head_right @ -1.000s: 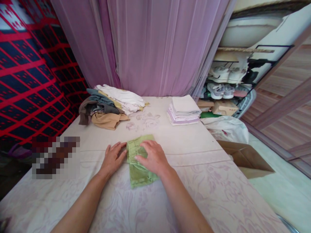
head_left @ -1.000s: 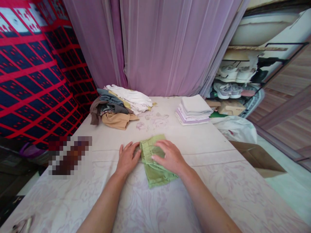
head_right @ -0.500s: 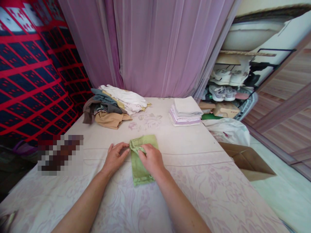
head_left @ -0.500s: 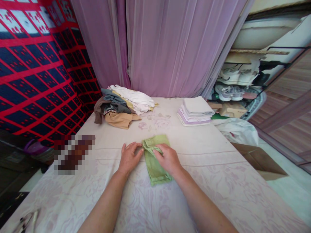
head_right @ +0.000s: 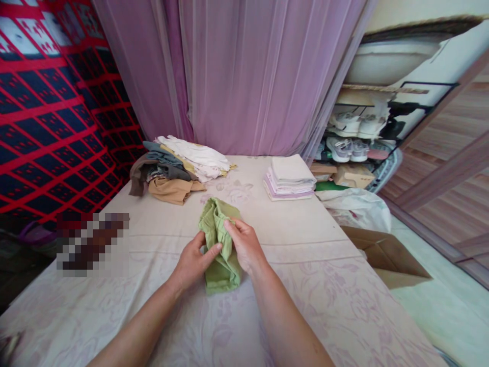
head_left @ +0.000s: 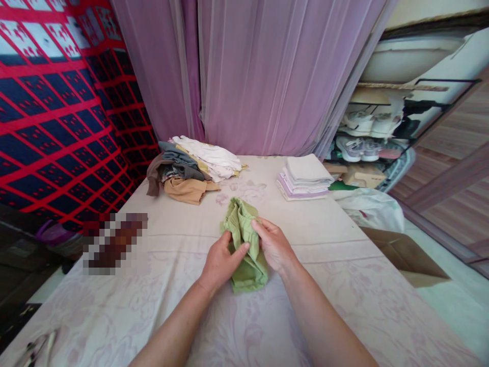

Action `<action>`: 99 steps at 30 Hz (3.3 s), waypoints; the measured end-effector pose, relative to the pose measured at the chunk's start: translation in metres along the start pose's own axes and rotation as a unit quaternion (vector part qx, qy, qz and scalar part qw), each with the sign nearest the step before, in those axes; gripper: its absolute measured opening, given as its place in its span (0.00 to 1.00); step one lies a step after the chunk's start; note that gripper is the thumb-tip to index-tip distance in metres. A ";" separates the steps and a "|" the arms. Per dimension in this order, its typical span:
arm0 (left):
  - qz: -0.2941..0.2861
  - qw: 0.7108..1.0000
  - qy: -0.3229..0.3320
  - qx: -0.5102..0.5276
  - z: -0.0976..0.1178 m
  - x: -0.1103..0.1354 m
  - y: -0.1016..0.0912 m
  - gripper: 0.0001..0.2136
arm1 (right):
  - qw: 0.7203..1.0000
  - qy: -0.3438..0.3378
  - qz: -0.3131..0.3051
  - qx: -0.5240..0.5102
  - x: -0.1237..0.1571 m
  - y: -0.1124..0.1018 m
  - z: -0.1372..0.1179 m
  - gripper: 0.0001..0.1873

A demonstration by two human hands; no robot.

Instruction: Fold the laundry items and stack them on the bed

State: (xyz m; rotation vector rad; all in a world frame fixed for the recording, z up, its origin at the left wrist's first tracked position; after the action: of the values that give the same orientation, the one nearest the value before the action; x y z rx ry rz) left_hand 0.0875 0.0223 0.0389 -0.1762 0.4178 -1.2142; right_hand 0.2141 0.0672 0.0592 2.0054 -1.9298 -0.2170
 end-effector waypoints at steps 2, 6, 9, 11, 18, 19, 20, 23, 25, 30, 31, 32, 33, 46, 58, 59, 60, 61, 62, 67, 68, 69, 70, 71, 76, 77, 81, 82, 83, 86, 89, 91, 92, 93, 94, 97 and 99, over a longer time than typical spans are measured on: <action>0.025 0.997 -0.041 0.068 -0.010 -0.004 -0.003 0.18 | 1.000 -0.014 0.012 0.007 -0.003 -0.006 -0.004 0.21; 0.100 0.983 -0.065 0.143 -0.018 -0.024 -0.031 0.18 | 0.979 -0.133 0.138 0.072 -0.018 -0.045 -0.031 0.22; 0.140 0.985 -0.025 0.099 0.003 -0.046 -0.057 0.18 | 0.918 -0.281 0.188 0.205 -0.020 -0.060 -0.066 0.20; 0.143 0.986 0.032 0.081 0.029 -0.062 -0.073 0.18 | 0.865 -0.370 0.198 0.276 -0.015 -0.057 -0.093 0.19; 0.161 0.979 0.123 -0.019 0.121 -0.079 -0.120 0.15 | 0.786 -0.486 0.190 0.331 0.019 -0.034 -0.183 0.16; 0.160 0.979 0.126 -0.031 0.128 -0.079 -0.125 0.15 | 0.780 -0.493 0.184 0.338 0.021 -0.032 -0.192 0.16; 0.158 0.978 0.130 -0.044 0.135 -0.081 -0.129 0.15 | 0.773 -0.501 0.179 0.345 0.022 -0.031 -0.201 0.16; 0.150 0.973 0.144 -0.105 0.142 -0.099 -0.132 0.15 | 0.752 -0.514 0.162 0.379 0.003 -0.026 -0.215 0.15; 0.144 0.962 0.155 -0.172 0.136 -0.121 -0.126 0.14 | 0.740 -0.502 0.156 0.420 -0.028 -0.022 -0.211 0.15; 0.126 0.916 0.124 -0.361 0.064 -0.174 -0.097 0.17 | 0.716 -0.398 0.131 0.559 -0.120 -0.016 -0.144 0.19; 0.105 0.913 0.097 -0.381 0.040 -0.177 -0.093 0.20 | 0.714 -0.380 0.106 0.578 -0.130 -0.017 -0.125 0.21; 0.086 0.915 0.069 -0.388 0.016 -0.177 -0.090 0.23 | 0.710 -0.375 0.086 0.589 -0.135 -0.019 -0.108 0.23; 0.067 0.917 0.039 -0.390 -0.007 -0.174 -0.090 0.27 | 0.707 -0.377 0.077 0.593 -0.134 -0.023 -0.092 0.24; 0.002 0.864 -0.092 -0.495 -0.083 -0.089 -0.127 0.20 | 0.726 -0.072 0.059 0.682 -0.054 -0.139 -0.007 0.19; 0.055 0.872 -0.091 -0.477 -0.068 -0.077 -0.129 0.13 | 0.764 -0.126 0.195 0.602 -0.070 -0.173 -0.026 0.16; 0.064 0.871 -0.069 -0.483 -0.066 -0.074 -0.128 0.16 | 0.747 -0.141 0.202 0.617 -0.066 -0.172 -0.027 0.17; 0.076 0.867 -0.034 -0.492 -0.062 -0.071 -0.126 0.19 | 0.728 -0.172 0.207 0.630 -0.061 -0.167 -0.028 0.18; 0.089 0.863 0.012 -0.497 -0.056 -0.066 -0.123 0.20 | 0.709 -0.219 0.212 0.636 -0.053 -0.160 -0.030 0.18; 0.096 0.862 0.065 -0.494 -0.049 -0.059 -0.117 0.20 | 0.692 -0.278 0.211 0.632 -0.044 -0.148 -0.032 0.17; -0.086 0.879 0.291 -0.368 -0.012 -0.007 -0.060 0.11 | 0.710 -0.449 -0.004 0.542 0.010 -0.070 -0.014 0.13; -0.123 0.875 0.310 -0.351 -0.008 0.002 -0.050 0.11 | 0.714 -0.448 -0.068 0.533 0.020 -0.055 -0.005 0.12; -0.147 0.871 0.321 -0.341 -0.005 0.008 -0.042 0.12 | 0.713 -0.440 -0.118 0.533 0.027 -0.043 0.004 0.09; -0.160 0.869 0.327 -0.336 -0.004 0.012 -0.035 0.13 | 0.712 -0.427 -0.148 0.538 0.033 -0.034 0.012 0.08; -0.164 0.867 0.329 -0.336 -0.004 0.014 -0.030 0.15 | 0.711 -0.411 -0.161 0.548 0.036 -0.029 0.019 0.10; -0.167 0.857 0.337 -0.351 -0.015 0.011 -0.015 0.13 | 0.712 -0.347 -0.119 0.598 0.034 -0.028 0.037 0.25; -0.164 0.858 0.339 -0.350 -0.017 0.011 -0.014 0.12 | 0.709 -0.347 -0.109 0.604 0.033 -0.028 0.038 0.25; -0.124 0.879 0.323 -0.328 -0.019 0.010 -0.013 0.10 | 0.686 -0.379 -0.081 0.617 0.032 -0.025 0.039 0.17; -0.116 0.889 0.314 -0.314 -0.018 0.011 -0.014 0.10 | 0.682 -0.392 -0.077 0.613 0.032 -0.025 0.038 0.15; -0.111 0.897 0.307 -0.297 -0.017 0.011 -0.015 0.10 | 0.680 -0.405 -0.076 0.607 0.032 -0.024 0.037 0.14; -0.110 0.914 0.301 -0.251 -0.012 0.013 -0.019 0.11 | 0.682 -0.435 -0.097 0.580 0.036 -0.027 0.033 0.12; -0.140 0.916 0.290 -0.238 -0.011 0.016 -0.021 0.12 | 0.687 -0.424 -0.140 0.574 0.038 -0.029 0.034 0.12; -0.156 0.917 0.270 -0.250 -0.014 0.017 -0.021 0.12 | 0.691 -0.397 -0.158 0.583 0.037 -0.031 0.036 0.12; -0.155 0.916 0.259 -0.265 -0.017 0.016 -0.020 0.13 | 0.692 -0.382 -0.164 0.590 0.035 -0.031 0.036 0.12; -0.148 0.915 0.247 -0.283 -0.019 0.014 -0.020 0.14 | 0.693 -0.367 -0.167 0.598 0.034 -0.031 0.035 0.11; -0.138 0.913 0.236 -0.302 -0.021 0.012 -0.020 0.16 | 0.692 -0.353 -0.165 0.608 0.031 -0.031 0.034 0.11; -0.111 0.909 0.204 -0.347 -0.024 0.004 -0.019 0.17 | 0.686 -0.311 -0.145 0.641 0.023 -0.032 0.026 0.09; -0.106 0.907 0.188 -0.362 -0.023 -0.004 -0.018 0.17 | 0.685 -0.279 -0.124 0.662 0.016 -0.032 0.020 0.10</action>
State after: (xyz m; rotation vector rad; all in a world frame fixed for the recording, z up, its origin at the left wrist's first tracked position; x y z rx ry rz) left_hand 0.0616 0.0216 0.0245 -0.6437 1.2131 -1.2596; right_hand 0.2379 0.0492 0.0321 3.4093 -2.4575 0.9211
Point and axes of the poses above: each hand's wrist, its own x-axis away from the middle knuckle, its own y-axis out of the palm, z = x × y, the point moved 5 cm from there along -x, towards the middle knuckle, and after that the axes turned 13 degrees about z, right-handed, at the moved point
